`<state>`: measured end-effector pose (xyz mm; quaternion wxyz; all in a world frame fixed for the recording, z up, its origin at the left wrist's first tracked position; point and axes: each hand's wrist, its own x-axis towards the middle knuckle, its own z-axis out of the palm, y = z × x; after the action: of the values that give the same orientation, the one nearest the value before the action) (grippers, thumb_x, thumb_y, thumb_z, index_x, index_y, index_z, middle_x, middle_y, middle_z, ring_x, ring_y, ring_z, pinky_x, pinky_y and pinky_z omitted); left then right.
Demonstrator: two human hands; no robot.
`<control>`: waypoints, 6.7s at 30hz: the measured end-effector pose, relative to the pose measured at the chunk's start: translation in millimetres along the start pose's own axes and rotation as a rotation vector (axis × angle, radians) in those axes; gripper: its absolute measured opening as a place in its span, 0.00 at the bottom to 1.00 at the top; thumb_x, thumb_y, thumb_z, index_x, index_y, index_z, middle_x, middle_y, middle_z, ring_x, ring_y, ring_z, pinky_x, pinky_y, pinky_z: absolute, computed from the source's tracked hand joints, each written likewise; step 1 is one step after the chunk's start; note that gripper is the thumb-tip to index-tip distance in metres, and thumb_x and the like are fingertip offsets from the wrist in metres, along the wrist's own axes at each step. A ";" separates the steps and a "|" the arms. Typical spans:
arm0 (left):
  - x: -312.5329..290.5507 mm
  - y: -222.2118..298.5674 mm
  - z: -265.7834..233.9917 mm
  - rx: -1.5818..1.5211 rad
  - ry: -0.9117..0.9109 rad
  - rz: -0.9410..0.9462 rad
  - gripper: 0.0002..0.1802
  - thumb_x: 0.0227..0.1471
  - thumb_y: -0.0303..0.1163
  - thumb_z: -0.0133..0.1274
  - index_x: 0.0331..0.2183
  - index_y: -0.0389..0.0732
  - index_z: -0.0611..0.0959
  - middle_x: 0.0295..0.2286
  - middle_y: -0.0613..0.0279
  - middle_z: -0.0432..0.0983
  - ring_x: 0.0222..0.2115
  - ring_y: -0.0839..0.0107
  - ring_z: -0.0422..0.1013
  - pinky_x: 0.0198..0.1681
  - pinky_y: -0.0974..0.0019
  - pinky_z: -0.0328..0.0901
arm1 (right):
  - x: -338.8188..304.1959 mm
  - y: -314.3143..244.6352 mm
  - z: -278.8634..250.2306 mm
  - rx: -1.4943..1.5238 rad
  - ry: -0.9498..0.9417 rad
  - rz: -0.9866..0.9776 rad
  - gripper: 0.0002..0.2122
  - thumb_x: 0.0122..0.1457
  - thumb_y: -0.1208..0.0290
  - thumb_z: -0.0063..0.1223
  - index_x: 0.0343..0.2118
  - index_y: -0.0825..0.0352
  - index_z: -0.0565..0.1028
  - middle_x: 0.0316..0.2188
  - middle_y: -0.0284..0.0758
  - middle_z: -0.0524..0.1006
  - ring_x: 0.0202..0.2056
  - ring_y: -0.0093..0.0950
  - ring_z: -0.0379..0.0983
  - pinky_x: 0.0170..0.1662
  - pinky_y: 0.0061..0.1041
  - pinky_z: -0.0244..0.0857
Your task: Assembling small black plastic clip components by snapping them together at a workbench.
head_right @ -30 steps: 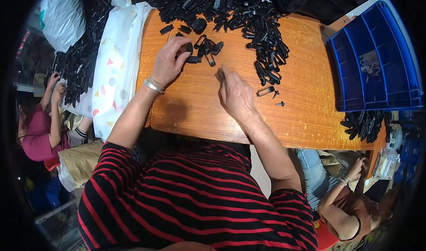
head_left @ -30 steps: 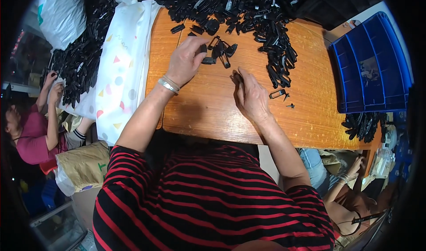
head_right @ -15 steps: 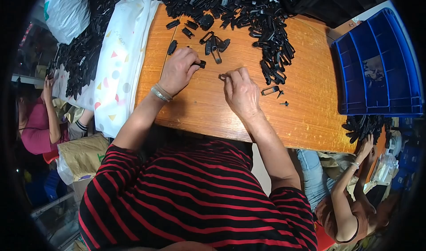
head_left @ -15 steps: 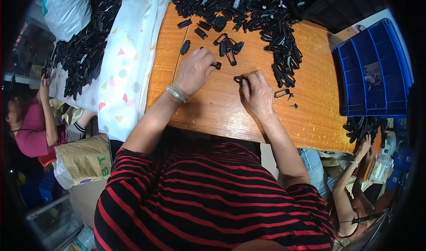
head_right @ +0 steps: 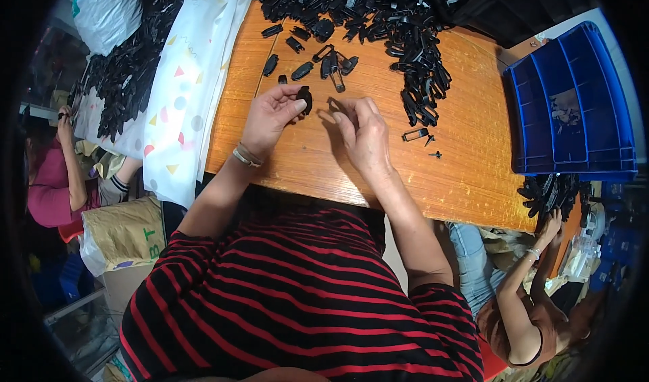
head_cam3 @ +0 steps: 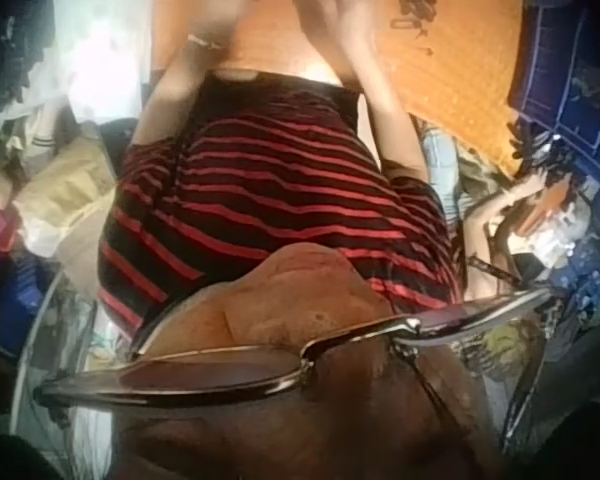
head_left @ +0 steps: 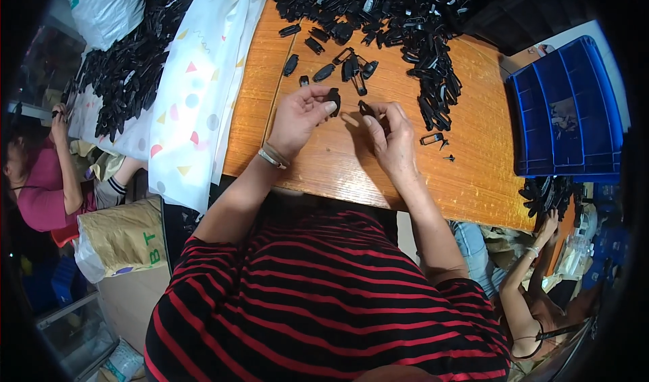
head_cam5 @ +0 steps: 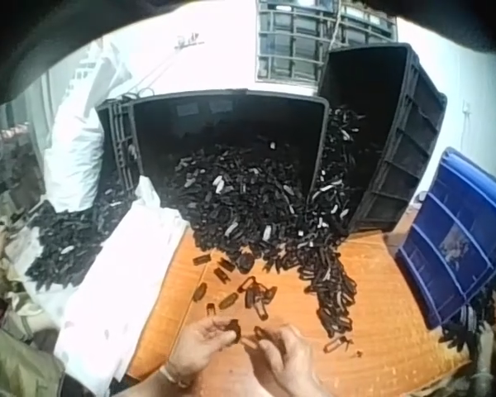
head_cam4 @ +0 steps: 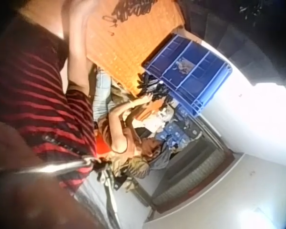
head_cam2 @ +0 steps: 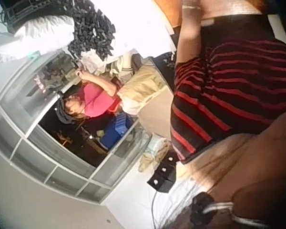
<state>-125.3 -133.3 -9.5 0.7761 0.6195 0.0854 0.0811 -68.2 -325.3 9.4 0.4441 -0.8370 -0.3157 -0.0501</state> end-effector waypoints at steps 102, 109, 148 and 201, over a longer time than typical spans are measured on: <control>-10.8 22.7 -8.5 -0.133 -0.062 -0.041 0.17 0.62 0.42 0.44 0.30 0.39 0.78 0.21 0.70 0.73 0.19 0.84 0.66 0.21 0.81 0.58 | 6.8 -21.1 68.3 0.608 -0.192 0.072 0.20 0.54 0.70 0.61 0.47 0.71 0.69 0.31 0.35 0.73 0.30 0.23 0.71 0.31 0.21 0.66; 51.8 23.8 -13.4 0.615 0.082 0.179 0.14 0.51 0.39 0.59 0.29 0.38 0.77 0.22 0.66 0.75 0.22 0.73 0.71 0.25 0.67 0.65 | 40.9 13.0 27.3 -0.195 0.026 -0.007 0.19 0.47 0.66 0.66 0.40 0.70 0.73 0.32 0.43 0.75 0.30 0.40 0.76 0.31 0.33 0.70; 1.3 39.1 4.4 -0.055 -0.028 -0.016 0.17 0.51 0.26 0.58 0.45 0.37 0.79 0.31 0.69 0.74 0.22 0.87 0.66 0.22 0.84 0.60 | 26.4 -28.0 14.2 0.246 0.106 0.017 0.09 0.54 0.76 0.59 0.37 0.71 0.74 0.29 0.33 0.75 0.24 0.17 0.71 0.26 0.16 0.64; -118.8 62.4 -64.9 1.106 -0.283 0.026 0.09 0.48 0.35 0.58 0.27 0.38 0.80 0.23 0.52 0.76 0.25 0.56 0.74 0.29 0.61 0.67 | 105.9 44.5 25.7 -0.635 -0.147 -0.065 0.11 0.50 0.73 0.59 0.35 0.72 0.74 0.38 0.47 0.73 0.31 0.46 0.75 0.33 0.39 0.71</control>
<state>-257.1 -85.6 41.1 0.3390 0.9395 0.0025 -0.0500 36.5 -272.2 0.9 0.1349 -0.9246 -0.3420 -0.0994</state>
